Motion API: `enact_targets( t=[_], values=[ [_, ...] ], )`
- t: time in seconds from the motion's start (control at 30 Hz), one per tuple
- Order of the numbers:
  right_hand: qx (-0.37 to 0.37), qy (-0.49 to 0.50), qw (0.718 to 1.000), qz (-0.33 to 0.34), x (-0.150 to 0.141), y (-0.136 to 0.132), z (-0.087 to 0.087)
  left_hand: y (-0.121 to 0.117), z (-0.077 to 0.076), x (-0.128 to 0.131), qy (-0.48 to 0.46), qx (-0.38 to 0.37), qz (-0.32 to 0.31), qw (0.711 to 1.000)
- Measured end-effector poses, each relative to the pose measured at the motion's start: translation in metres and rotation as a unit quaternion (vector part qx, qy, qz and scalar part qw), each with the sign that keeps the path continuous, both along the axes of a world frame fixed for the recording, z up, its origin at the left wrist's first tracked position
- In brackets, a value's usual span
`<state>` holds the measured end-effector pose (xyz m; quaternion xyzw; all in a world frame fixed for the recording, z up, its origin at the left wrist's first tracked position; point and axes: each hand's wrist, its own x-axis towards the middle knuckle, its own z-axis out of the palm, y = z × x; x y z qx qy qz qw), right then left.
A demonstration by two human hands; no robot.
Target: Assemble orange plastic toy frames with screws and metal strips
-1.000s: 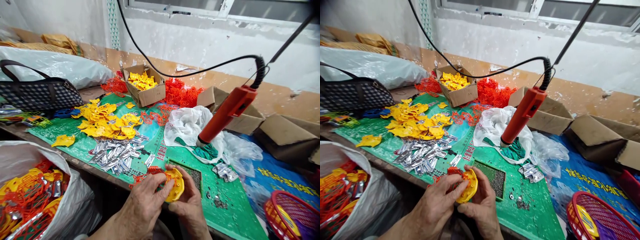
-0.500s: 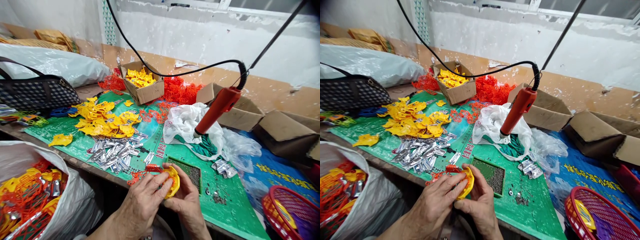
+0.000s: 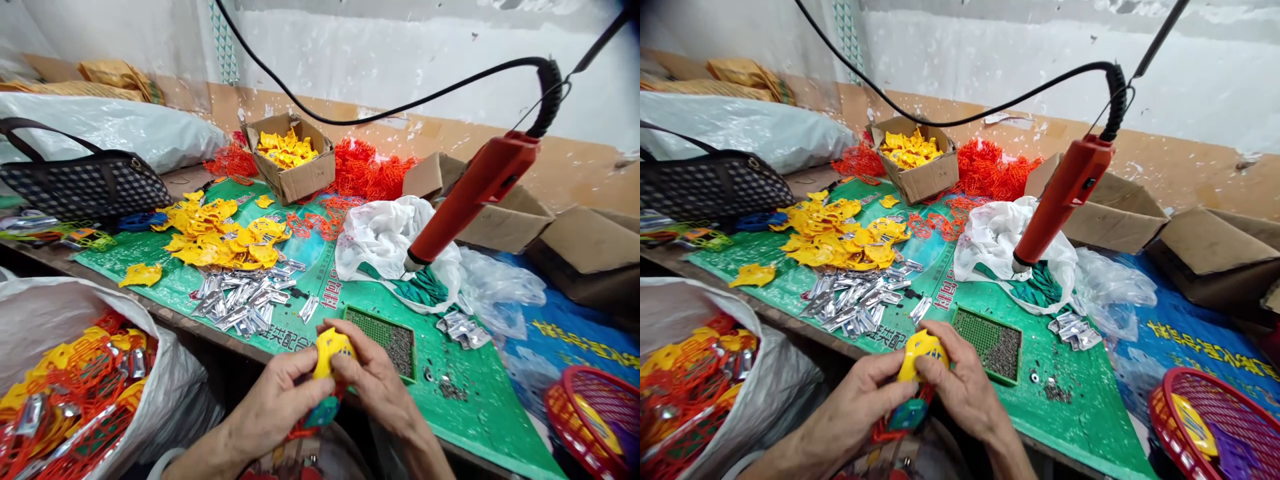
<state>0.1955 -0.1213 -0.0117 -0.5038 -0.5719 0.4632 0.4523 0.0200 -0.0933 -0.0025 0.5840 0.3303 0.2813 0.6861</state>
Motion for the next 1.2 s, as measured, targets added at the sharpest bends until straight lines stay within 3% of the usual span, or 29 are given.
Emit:
enact_targets(
  t=[0.07,0.1,0.2,0.37,0.57,0.67,0.83,0.9,0.97,1.0,1.1,1.17,1.2],
  values=[
    [-0.027,-0.020,0.999,0.032,0.002,0.007,0.003,0.000,-0.004,0.000,-0.064,-0.182,0.012,0.981],
    [-0.036,-0.028,0.998,0.034,0.002,0.009,0.003,0.001,-0.007,0.000,-0.095,-0.238,0.023,0.966],
    [-0.047,-0.032,0.998,0.024,-0.002,0.010,-0.001,0.004,-0.020,0.001,-0.139,-0.301,0.061,0.941],
    [-0.055,-0.051,0.997,0.007,-0.010,0.004,-0.007,0.011,-0.028,0.002,-0.154,-0.313,0.082,0.934],
    [-0.024,-0.087,0.996,-0.021,-0.014,-0.001,-0.009,0.019,-0.027,-0.006,-0.098,-0.227,-0.012,0.969],
    [-0.023,-0.088,0.995,-0.039,-0.018,-0.004,-0.010,0.018,-0.031,-0.010,-0.046,-0.208,-0.022,0.977],
    [-0.037,-0.064,0.996,-0.042,-0.017,-0.009,-0.009,0.010,-0.029,-0.007,-0.056,-0.263,0.003,0.963],
    [-0.021,-0.048,0.993,-0.107,-0.007,-0.012,-0.005,0.007,-0.028,-0.005,-0.074,-0.291,0.005,0.954],
    [0.029,-0.041,0.971,-0.235,0.011,-0.012,0.002,0.005,-0.029,-0.004,-0.087,-0.310,0.029,0.946],
    [0.068,-0.046,0.946,-0.314,0.023,-0.010,0.006,0.005,-0.029,-0.004,-0.092,-0.318,0.042,0.943],
    [0.227,-0.080,0.820,-0.519,0.070,0.004,0.024,0.005,-0.032,-0.002,-0.117,-0.340,0.060,0.931],
    [0.325,-0.095,0.751,-0.567,0.105,0.020,0.036,0.005,-0.032,0.000,-0.130,-0.347,0.056,0.927],
    [0.361,-0.102,0.739,-0.559,0.121,0.029,0.042,0.006,-0.032,0.001,-0.133,-0.348,0.054,0.927]
  ],
)
